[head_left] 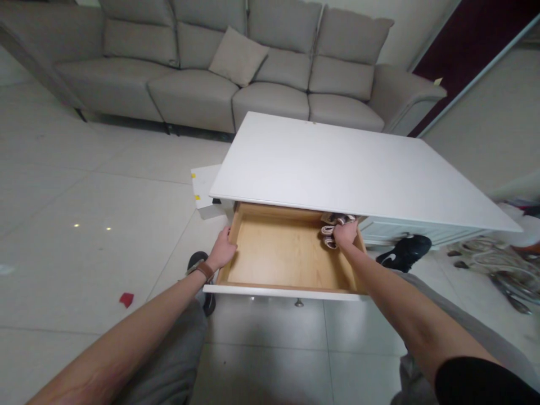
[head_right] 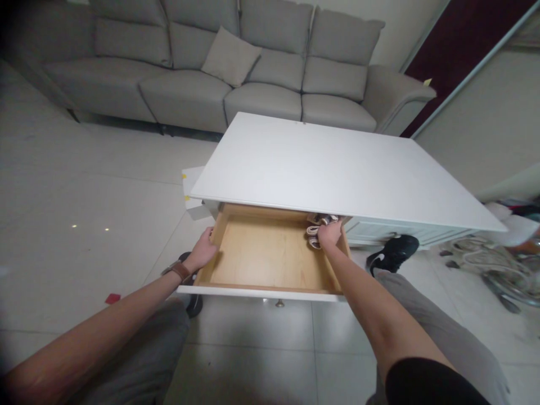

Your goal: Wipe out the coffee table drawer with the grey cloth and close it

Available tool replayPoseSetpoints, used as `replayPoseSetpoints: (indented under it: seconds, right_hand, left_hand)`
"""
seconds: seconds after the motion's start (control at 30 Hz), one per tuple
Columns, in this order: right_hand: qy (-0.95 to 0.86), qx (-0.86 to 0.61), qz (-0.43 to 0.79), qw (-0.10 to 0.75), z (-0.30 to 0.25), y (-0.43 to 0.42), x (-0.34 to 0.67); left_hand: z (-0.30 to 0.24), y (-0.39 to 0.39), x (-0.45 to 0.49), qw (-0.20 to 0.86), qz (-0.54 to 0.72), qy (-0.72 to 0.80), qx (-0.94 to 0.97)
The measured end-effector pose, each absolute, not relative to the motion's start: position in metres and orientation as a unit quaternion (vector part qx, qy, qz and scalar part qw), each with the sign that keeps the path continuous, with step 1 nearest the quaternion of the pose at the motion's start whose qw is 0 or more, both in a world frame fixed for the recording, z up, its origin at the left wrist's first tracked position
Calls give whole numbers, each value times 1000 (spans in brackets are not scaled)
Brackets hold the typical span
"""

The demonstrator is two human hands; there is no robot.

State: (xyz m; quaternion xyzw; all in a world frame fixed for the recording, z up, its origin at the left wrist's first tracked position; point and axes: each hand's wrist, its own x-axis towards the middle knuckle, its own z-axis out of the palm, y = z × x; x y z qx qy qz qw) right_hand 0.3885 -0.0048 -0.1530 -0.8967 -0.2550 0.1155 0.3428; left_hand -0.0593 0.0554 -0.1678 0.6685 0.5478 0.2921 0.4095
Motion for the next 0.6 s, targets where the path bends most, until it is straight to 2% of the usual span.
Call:
replayPoseSetpoints:
  seconds: [0.2, 0.5, 0.6]
  right_hand:
    - [-244, -910, 89, 324, -152, 8, 352]
    - [-484, -835, 97, 242, -155, 50, 205]
    - [-590, -776, 119, 187, -153, 72, 146]
  left_hand:
    - [-166, 54, -58, 414, 303, 552, 658]
    - [-164, 53, -58, 421, 293, 554, 656]
    - [-164, 53, -58, 419, 293, 555, 657]
